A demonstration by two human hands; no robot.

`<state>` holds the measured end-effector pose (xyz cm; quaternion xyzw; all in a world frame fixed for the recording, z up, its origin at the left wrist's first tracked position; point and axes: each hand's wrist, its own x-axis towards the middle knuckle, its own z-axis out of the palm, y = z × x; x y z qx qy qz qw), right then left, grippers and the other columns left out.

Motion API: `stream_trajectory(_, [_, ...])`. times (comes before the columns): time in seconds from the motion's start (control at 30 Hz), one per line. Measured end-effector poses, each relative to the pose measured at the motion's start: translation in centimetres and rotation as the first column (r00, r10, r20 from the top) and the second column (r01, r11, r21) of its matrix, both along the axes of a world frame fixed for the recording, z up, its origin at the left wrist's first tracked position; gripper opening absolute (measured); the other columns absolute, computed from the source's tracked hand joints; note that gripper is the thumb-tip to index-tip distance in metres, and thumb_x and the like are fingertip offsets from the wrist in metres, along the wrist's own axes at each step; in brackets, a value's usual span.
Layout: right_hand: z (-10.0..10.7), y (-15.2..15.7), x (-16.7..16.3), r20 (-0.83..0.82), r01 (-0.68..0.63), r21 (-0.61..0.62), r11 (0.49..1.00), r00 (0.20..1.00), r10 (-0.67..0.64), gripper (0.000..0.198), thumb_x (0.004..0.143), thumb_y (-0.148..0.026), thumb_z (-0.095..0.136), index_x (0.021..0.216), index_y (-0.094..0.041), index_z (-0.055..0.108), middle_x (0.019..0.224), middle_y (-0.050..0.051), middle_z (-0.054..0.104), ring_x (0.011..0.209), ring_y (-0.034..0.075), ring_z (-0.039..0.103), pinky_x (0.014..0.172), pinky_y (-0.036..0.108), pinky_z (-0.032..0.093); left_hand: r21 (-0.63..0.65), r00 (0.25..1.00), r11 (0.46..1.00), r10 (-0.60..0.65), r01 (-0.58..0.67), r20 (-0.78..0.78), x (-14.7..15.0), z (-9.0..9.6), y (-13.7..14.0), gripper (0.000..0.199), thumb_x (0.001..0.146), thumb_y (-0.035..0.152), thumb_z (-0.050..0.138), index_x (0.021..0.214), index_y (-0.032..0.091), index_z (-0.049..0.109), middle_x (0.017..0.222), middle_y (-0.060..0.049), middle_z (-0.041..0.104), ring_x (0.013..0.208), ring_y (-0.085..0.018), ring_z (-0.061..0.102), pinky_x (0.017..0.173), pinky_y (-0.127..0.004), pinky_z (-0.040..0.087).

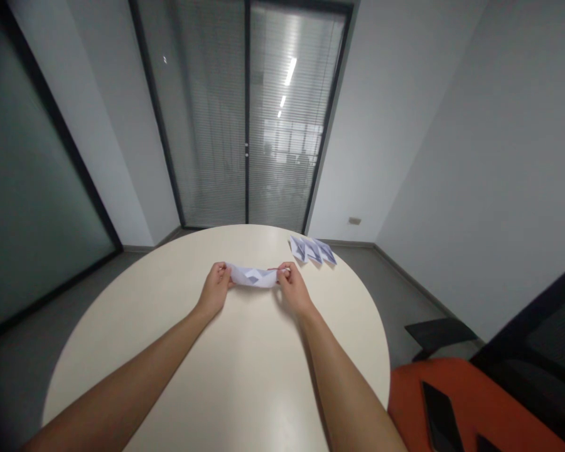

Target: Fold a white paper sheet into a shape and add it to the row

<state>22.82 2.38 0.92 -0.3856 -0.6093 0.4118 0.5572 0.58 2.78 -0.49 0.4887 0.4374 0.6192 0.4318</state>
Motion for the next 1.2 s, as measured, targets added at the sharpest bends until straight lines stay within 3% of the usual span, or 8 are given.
stream_trajectory(0.2, [-0.8,0.9,0.4,-0.061,0.042,0.007,0.999,0.997,-0.041,0.028,0.08,-0.039,0.066,0.098,-0.025,0.051,0.093,0.003,0.07,0.086,0.018,0.065,0.083,0.034,0.053,-0.068,0.997,0.997,0.035,-0.03,0.072,-0.3,0.0,0.3,0.036,0.093,0.048,0.055,0.109,0.016,0.047,0.105,-0.008,0.066,0.085,-0.012,0.067,0.076,-0.027,0.059])
stream_trajectory(0.43, [-1.1,1.1,1.2,0.176,0.187,0.054,0.981,0.965,-0.194,0.03,0.077,-0.034,0.057,0.103,-0.02,0.058,0.089,0.003,0.067,0.081,0.018,0.062,0.074,0.032,0.049,-0.05,0.996,0.995,0.087,-0.086,0.022,-0.6,-0.2,0.7,0.037,0.094,0.05,0.054,0.106,0.016,0.049,0.1,-0.008,0.067,0.086,-0.012,0.067,0.079,-0.024,0.056])
stream_trajectory(0.53, [-0.4,0.2,1.4,0.367,0.175,0.093,0.98,0.909,-0.197,0.034,0.081,-0.029,0.053,0.112,-0.019,0.061,0.091,0.004,0.068,0.082,0.019,0.063,0.077,0.033,0.05,-0.01,0.988,0.994,0.108,-0.11,-0.107,-0.6,-0.4,0.5,0.037,0.095,0.05,0.051,0.108,0.016,0.05,0.098,-0.007,0.067,0.085,-0.012,0.066,0.075,-0.022,0.052])
stream_trajectory(0.63, [1.1,-1.2,1.2,0.6,0.168,0.167,0.972,0.765,-0.235,0.045,0.082,-0.027,0.057,0.126,-0.018,0.063,0.109,0.009,0.071,0.1,0.024,0.065,0.093,0.04,0.049,0.07,0.971,0.992,0.119,-0.106,-0.208,-0.4,-0.4,-0.1,0.035,0.097,0.049,0.049,0.111,0.016,0.05,0.098,-0.006,0.067,0.087,-0.013,0.065,0.077,-0.022,0.05])
stream_trajectory(0.7, [2.1,-2.1,0.8,0.666,0.115,0.248,0.962,0.701,-0.255,0.055,0.084,-0.032,0.064,0.137,-0.018,0.06,0.129,0.013,0.067,0.121,0.029,0.059,0.109,0.046,0.042,0.103,0.966,0.991,0.112,-0.09,-0.233,0.0,-0.2,-0.6,0.036,0.097,0.05,0.049,0.111,0.017,0.05,0.1,-0.007,0.068,0.088,-0.013,0.065,0.081,-0.023,0.05])
stream_trajectory(0.83, [3.1,-3.1,-0.1,0.736,-0.019,0.289,0.957,0.644,-0.209,0.084,0.077,-0.047,0.078,0.149,-0.015,0.051,0.146,0.018,0.058,0.132,0.036,0.054,0.114,0.051,0.037,0.135,0.976,0.99,0.0,0.03,-0.218,0.9,0.3,-1.2,0.039,0.098,0.054,0.047,0.11,0.017,0.048,0.109,-0.008,0.068,0.095,-0.014,0.066,0.089,-0.024,0.05])
stream_trajectory(0.93, [3.0,-3.2,-0.3,0.736,-0.043,0.229,0.972,0.661,-0.145,0.089,0.076,-0.047,0.08,0.153,-0.016,0.048,0.141,0.016,0.062,0.123,0.033,0.061,0.107,0.046,0.045,0.146,0.973,0.982,-0.085,0.118,-0.212,1.3,0.5,-1.5,0.038,0.098,0.054,0.047,0.109,0.017,0.047,0.112,-0.01,0.069,0.1,-0.014,0.066,0.094,-0.026,0.05])
stream_trajectory(1.2, [3.1,-2.8,0.2,0.714,0.001,0.125,0.992,0.694,-0.09,0.048,0.082,-0.04,0.077,0.128,-0.027,0.068,0.104,0.004,0.075,0.08,0.019,0.067,0.076,0.032,0.049,0.081,0.99,0.993,-0.071,0.082,-0.125,1.2,-0.1,-1.0,0.038,0.095,0.052,0.05,0.108,0.016,0.045,0.108,-0.01,0.07,0.092,-0.014,0.066,0.089,-0.027,0.052])
